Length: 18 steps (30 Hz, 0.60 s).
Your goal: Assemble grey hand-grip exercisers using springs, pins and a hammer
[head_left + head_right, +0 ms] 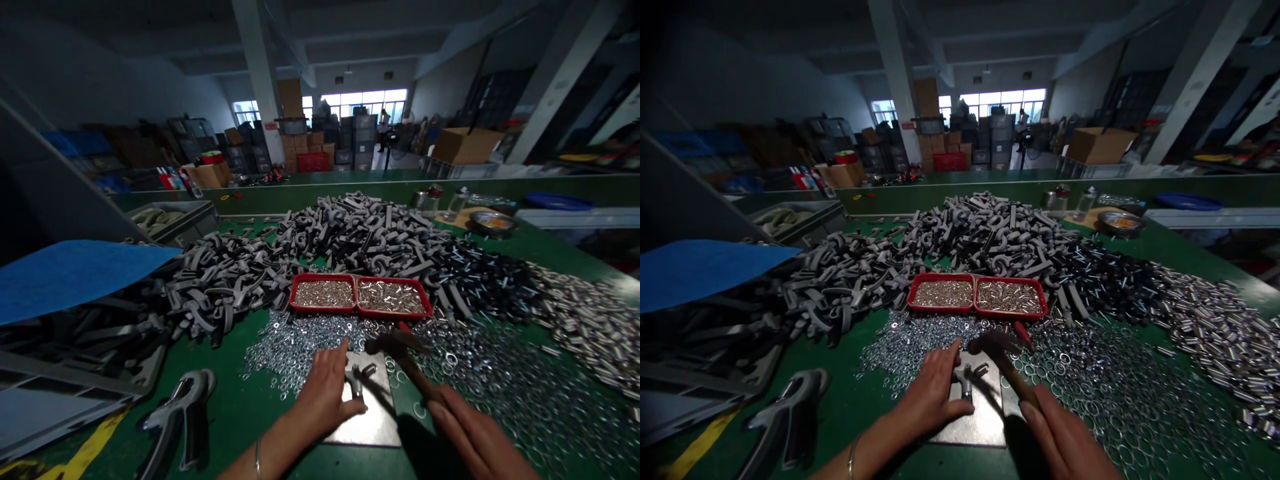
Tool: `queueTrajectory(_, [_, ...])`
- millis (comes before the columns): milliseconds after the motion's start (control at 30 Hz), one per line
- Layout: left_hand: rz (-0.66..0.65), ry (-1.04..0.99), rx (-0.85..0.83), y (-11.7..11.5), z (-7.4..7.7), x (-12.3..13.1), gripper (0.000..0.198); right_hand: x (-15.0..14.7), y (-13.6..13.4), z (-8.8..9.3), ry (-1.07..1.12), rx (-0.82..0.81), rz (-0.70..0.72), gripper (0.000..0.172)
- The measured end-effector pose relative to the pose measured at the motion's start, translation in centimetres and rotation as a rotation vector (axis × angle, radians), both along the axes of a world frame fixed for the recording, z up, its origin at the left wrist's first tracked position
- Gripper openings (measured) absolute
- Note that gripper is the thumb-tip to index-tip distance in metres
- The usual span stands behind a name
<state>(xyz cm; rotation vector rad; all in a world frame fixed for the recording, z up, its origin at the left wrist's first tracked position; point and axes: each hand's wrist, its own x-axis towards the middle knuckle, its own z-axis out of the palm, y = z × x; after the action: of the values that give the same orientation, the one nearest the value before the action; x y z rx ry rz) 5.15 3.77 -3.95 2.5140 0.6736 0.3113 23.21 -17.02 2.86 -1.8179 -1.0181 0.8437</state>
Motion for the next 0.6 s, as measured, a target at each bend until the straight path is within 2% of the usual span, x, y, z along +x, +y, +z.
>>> queueTrajectory(67, [0.012,0.031,-0.089,-0.4,-0.4,-0.3,0.105,-0.2,2.2,-0.6,-0.183,-0.051,0.070,0.032])
queueTrajectory(167, [0.006,0.038,-0.170,-0.5,-0.5,-0.3,0.107,0.0,3.8,-2.5,-0.188,-0.177,0.121,0.034])
queueTrajectory(300, [0.012,0.056,-0.203,-0.3,-0.4,-0.2,0.108,0.9,2.8,-3.9,0.023,-0.197,0.086,0.045])
queueTrajectory(433, [0.030,0.043,-0.233,-0.3,-0.5,-0.1,0.108,0.5,2.0,-3.8,-0.047,-0.134,-0.041,0.042])
queueTrajectory(533, [0.035,0.029,-0.256,-0.5,-0.6,-0.1,0.106,-0.2,2.7,-3.9,-0.134,-0.171,0.042,0.035])
queueTrajectory(600, [0.052,0.029,-0.265,-0.7,-0.6,-0.2,0.104,-0.1,3.2,-4.3,-0.114,-0.187,0.102,0.034])
